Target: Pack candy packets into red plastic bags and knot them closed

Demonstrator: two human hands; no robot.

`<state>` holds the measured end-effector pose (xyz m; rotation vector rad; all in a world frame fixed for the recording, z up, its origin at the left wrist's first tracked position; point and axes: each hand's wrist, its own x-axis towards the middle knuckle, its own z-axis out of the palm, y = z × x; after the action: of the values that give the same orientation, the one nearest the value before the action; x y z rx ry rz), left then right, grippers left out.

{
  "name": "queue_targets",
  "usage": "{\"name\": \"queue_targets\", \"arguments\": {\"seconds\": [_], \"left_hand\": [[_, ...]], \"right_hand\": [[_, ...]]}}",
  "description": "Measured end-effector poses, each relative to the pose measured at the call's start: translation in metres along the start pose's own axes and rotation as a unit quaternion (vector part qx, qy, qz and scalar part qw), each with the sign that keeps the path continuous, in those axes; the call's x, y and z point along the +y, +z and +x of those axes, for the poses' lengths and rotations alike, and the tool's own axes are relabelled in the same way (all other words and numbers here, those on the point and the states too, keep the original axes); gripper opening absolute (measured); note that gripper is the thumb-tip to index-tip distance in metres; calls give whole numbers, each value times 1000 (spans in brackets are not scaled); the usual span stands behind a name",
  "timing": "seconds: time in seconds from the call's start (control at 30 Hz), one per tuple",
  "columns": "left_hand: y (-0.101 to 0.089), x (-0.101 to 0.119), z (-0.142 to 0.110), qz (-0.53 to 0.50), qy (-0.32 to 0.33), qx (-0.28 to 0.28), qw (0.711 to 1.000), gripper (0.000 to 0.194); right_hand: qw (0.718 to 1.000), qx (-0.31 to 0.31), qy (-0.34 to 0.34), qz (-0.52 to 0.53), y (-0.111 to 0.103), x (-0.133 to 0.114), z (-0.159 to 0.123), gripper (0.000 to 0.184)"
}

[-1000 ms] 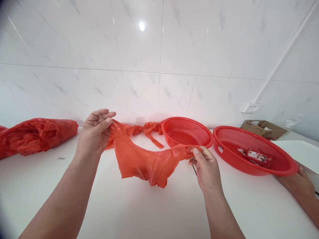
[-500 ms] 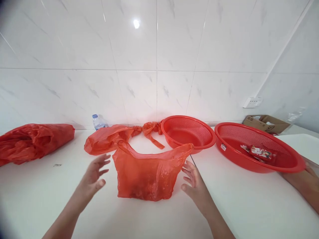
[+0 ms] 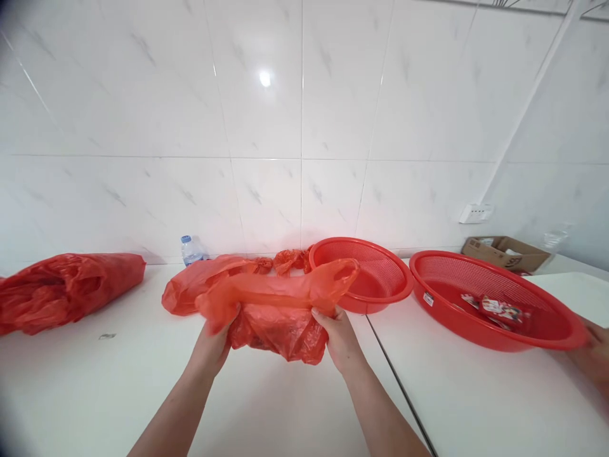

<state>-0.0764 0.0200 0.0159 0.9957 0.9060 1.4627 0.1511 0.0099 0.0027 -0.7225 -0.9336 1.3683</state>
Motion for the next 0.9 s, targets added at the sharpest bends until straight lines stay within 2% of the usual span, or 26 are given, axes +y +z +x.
{"name": "queue_targets", "arguments": {"seconds": [0.07, 0.2, 0.3, 0.4, 0.53, 0.63, 0.8, 0.9], "left_hand": [[-4, -4, 3, -35, -16, 1, 999, 44], [-11, -31, 11, -105, -146, 29, 983, 39], [-11, -53, 17, -170, -181, 44, 968, 35], [-11, -72, 19, -215, -203, 41, 954, 34], [-16, -92, 21, -225, -249, 32, 942, 32], [-19, -99, 25, -240, -259, 18, 935, 30], [-17, -99, 29, -262, -282, 41, 922, 28], [-14, -97, 26, -284, -281, 9, 917, 28]], "right_hand": [[1000, -1, 6, -5, -2, 1, 4, 35], [998, -55, 4, -24, -7, 16, 13, 44], [996, -74, 19, 37, -9, 30, 19, 43], [989, -67, 76, 108, -10, 48, 22, 34], [974, -51, 161, 151, -14, 69, 22, 21], [966, -20, 173, 192, -18, 77, 24, 20], [950, -5, 221, 222, -25, 80, 30, 32], [946, -10, 238, 219, -28, 82, 32, 29]]}}
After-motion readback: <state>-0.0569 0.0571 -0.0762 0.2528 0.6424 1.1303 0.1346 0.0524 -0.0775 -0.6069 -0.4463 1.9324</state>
